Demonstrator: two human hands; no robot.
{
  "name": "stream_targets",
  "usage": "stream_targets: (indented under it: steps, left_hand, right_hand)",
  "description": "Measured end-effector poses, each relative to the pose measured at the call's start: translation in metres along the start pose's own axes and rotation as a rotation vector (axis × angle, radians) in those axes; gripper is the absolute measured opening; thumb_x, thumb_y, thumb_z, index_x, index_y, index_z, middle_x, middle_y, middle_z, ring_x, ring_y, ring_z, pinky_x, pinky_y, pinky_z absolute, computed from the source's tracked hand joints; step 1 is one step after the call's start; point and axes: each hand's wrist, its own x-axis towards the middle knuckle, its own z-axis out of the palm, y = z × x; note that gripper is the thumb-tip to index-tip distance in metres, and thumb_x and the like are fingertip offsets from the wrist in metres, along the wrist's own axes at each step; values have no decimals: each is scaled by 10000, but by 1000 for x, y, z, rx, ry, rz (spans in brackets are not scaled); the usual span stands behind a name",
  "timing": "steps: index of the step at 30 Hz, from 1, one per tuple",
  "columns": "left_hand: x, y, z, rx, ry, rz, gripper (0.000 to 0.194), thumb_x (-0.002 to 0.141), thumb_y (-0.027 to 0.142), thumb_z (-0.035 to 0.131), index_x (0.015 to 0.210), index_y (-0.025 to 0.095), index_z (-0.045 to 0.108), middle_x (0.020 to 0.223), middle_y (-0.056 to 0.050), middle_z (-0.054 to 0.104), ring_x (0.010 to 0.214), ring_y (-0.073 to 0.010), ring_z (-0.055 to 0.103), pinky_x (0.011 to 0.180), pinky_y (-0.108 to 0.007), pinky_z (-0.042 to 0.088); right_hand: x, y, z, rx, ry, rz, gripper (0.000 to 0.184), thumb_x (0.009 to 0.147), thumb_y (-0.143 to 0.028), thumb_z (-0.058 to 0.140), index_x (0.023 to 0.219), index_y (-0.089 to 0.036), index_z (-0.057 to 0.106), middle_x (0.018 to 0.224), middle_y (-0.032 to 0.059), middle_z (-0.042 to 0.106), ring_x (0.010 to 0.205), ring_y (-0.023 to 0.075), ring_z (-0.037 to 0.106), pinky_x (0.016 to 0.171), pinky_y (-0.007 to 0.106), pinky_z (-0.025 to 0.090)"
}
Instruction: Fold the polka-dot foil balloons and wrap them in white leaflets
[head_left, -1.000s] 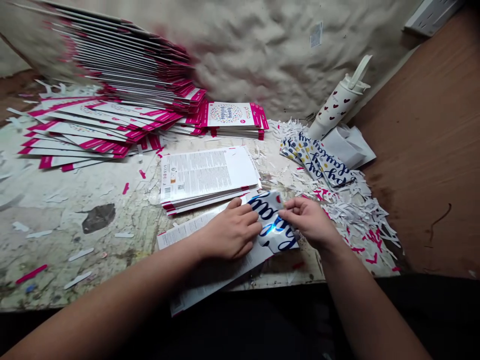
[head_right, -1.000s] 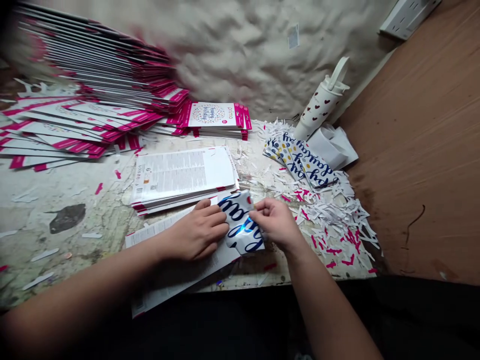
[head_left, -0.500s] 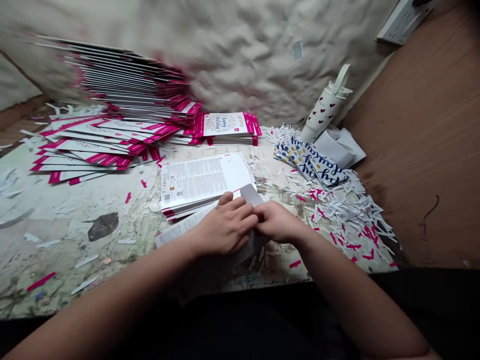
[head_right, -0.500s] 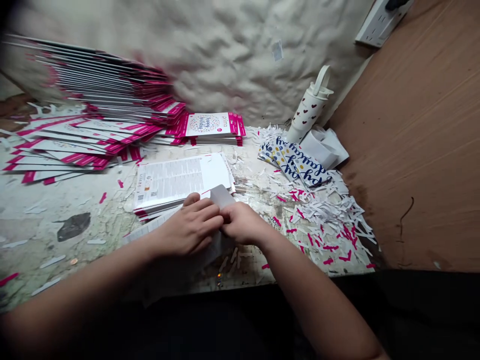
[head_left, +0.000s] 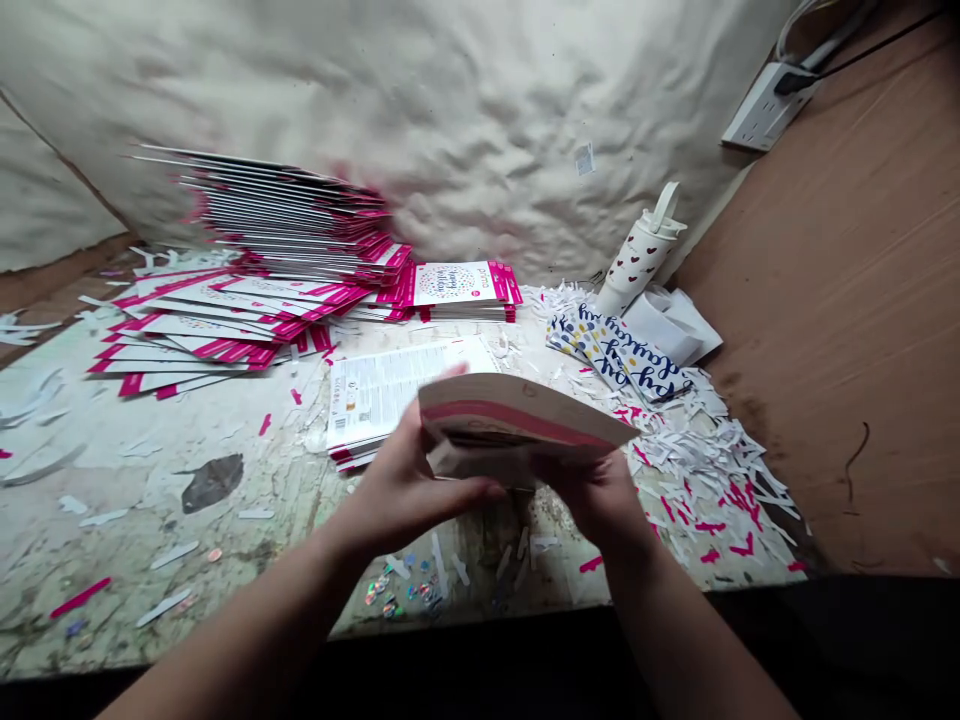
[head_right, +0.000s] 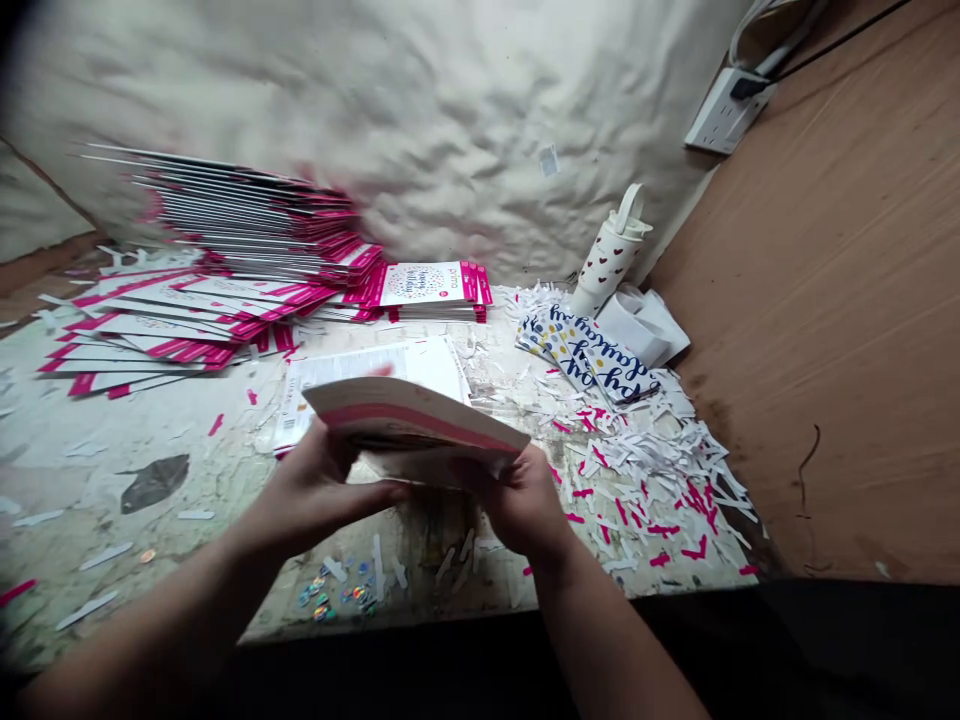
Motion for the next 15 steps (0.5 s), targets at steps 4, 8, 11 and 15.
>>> stream_targets:
  steps: [4,8,11,15]
  left_hand:
    - [3,8,1,-533,32,-101,652,719,291,681,1295,244,379,1135,-63,605,990,-237,587,844,-367,497]
    - [6,17,-11,-600,-61,-233,217,704,276,692,891,176,651,849,-29,681,808,-195,623,750,-297,513]
    - [6,8,-11,-660,-256,-376,232,747,354,629,669,137,606,564,-3,598,505,-97,537,471,-183,434]
    - [-2,-7,12,-779,-310,-587,339,730,426,582,591,122,528,393,33,459,336,-58,404,343,-155,282]
  right_hand:
    - [2,-6,0,-82,7,11,333,651,-260,736,964,-255,624,933,15,689,862,212,630,782,358,513]
    - [21,-23,-13,-53,76,-76,205,701,-348,690,822,-224,581,745,0,657,685,160,607,632,276,495]
    - [37,-25,-22,-328,58,-32,256,826,-420,520,741,-184,572,647,3,586,570,127,537,533,245,438]
    - [29,-12,-11,-792,15,-227,167,863,-267,476,851,-171,613,787,39,614,709,150,558,668,280,457]
